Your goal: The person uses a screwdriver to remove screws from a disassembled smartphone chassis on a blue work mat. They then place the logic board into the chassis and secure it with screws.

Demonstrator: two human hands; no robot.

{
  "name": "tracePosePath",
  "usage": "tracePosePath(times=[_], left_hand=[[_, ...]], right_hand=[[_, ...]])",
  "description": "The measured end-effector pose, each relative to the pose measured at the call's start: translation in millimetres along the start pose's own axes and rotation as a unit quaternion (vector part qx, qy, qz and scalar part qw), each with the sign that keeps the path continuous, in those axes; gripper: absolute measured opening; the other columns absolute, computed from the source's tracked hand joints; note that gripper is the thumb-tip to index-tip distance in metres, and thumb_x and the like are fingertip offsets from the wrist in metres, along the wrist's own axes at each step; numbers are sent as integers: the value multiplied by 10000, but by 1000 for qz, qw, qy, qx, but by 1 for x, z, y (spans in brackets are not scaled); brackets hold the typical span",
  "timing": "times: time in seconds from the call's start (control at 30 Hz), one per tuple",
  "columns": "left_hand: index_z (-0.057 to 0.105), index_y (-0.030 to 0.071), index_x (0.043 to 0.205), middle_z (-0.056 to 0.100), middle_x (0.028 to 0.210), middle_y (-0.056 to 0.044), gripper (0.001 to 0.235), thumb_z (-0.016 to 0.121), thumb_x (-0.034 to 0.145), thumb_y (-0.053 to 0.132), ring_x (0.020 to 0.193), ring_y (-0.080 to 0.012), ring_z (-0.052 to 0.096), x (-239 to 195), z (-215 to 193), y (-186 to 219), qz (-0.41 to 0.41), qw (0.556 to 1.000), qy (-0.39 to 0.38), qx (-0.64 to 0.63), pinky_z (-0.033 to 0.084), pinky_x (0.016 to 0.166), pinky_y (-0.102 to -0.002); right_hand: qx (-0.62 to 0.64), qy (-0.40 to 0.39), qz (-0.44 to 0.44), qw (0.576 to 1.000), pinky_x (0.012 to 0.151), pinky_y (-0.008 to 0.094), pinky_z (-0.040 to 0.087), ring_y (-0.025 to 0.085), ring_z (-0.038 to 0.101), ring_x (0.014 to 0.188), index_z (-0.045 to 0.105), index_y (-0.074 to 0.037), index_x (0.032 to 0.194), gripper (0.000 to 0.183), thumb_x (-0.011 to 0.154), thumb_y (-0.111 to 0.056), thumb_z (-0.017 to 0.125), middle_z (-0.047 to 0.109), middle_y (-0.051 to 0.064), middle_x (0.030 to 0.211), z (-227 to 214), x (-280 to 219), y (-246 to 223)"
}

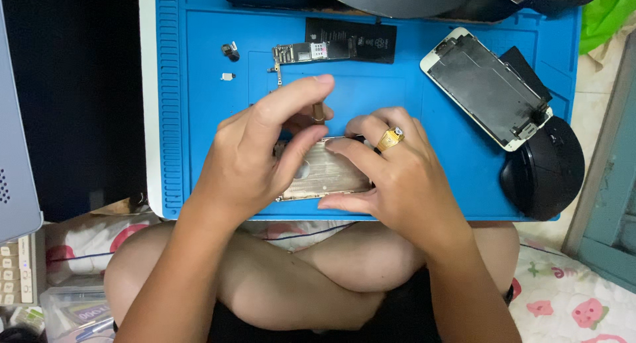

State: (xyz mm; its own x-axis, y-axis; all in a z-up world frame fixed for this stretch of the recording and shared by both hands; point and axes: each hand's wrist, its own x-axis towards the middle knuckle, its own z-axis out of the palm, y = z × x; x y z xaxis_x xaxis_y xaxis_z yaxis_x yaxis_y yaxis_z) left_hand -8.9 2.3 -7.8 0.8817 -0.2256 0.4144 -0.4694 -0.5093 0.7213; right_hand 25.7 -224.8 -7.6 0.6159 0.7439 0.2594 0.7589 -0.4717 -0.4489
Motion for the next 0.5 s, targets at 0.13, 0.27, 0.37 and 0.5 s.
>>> tracePosePath(times=[0.13,0.27,0.37,0.5], left_hand=[[434,21,1526,741,1292,-181,525,753,1124,-88,1067,-236,799,-3,1,0,9,1000,25,-8,688,1020,-337],[442,16,1519,739,1274,-193,508,752,1126,-69,1049,-252,790,-3,1,0,15,1000,16,10,674,980,-346],[453,25,1516,741,1280,-193,487,741,1132,-59,1064,-264,785,-3,2,-2,20,1000,9,20,648,979,-362],[444,7,1510,729,1240,-201,447,687,1150,-99,1074,-290,776,0,1,-1,45,999,6,8,648,978,-383]], right_hand=[[-6,-6,3,1000,910,527,489,379,544,1039,712,-68,1227,689,829,-606,873,627,123,1169,0,-1,0],[-6,-11,15,1000,902,520,486,370,542,1058,705,-79,1238,685,824,-593,888,630,102,1183,0,-2,-1],[-4,-10,11,1000,915,520,484,372,540,1049,700,-71,1248,690,830,-591,877,629,108,1183,0,-1,0],[-5,-11,13,1000,926,529,486,370,541,1058,701,-77,1243,685,839,-606,860,631,106,1193,0,-2,-1]])
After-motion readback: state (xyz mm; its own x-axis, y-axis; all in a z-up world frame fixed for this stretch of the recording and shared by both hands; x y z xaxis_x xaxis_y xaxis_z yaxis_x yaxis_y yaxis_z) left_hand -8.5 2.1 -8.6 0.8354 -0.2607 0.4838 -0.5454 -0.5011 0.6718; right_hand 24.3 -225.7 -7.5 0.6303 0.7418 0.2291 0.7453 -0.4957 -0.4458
